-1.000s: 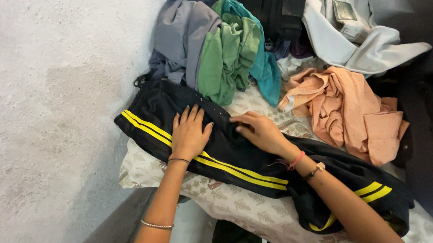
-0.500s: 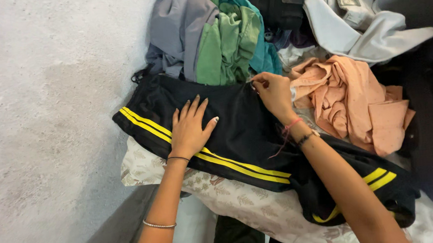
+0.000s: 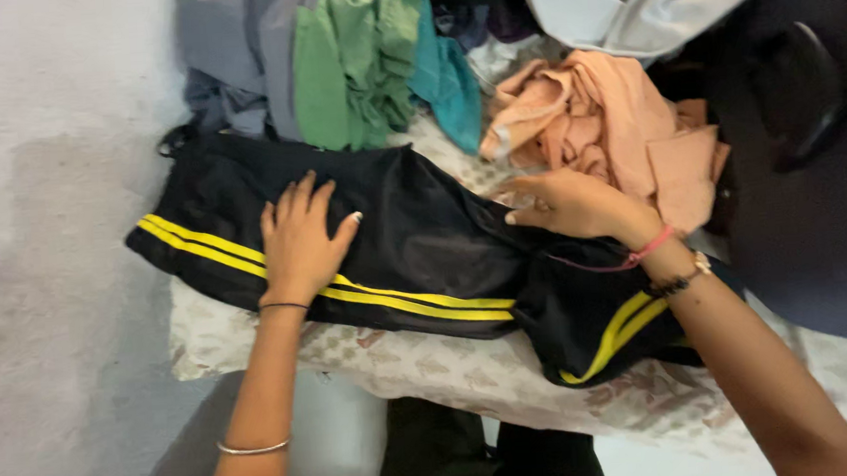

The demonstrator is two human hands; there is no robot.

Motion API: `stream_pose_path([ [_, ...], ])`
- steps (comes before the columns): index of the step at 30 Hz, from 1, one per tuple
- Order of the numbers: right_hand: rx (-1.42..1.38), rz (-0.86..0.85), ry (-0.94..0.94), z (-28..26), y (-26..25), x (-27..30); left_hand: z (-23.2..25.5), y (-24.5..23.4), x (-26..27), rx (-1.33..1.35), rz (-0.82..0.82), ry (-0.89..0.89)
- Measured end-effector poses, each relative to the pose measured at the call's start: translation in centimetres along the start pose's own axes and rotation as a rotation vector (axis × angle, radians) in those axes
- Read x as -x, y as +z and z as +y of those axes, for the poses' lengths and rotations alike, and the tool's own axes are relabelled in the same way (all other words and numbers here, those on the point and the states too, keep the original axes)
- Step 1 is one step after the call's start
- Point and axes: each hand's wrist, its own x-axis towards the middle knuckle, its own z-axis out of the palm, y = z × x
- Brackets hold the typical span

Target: The person folds several pieces of clothing, including a pair of black track pants and a white t-shirt, and places them into a purple suitcase.

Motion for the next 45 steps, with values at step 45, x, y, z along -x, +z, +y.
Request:
stream_pose_path([
  [45, -0.091, 0.740, 0.291, 0.3, 4.2, 22.1, 30.4, 5.2, -4.7, 0.852, -0.418, 0.536],
])
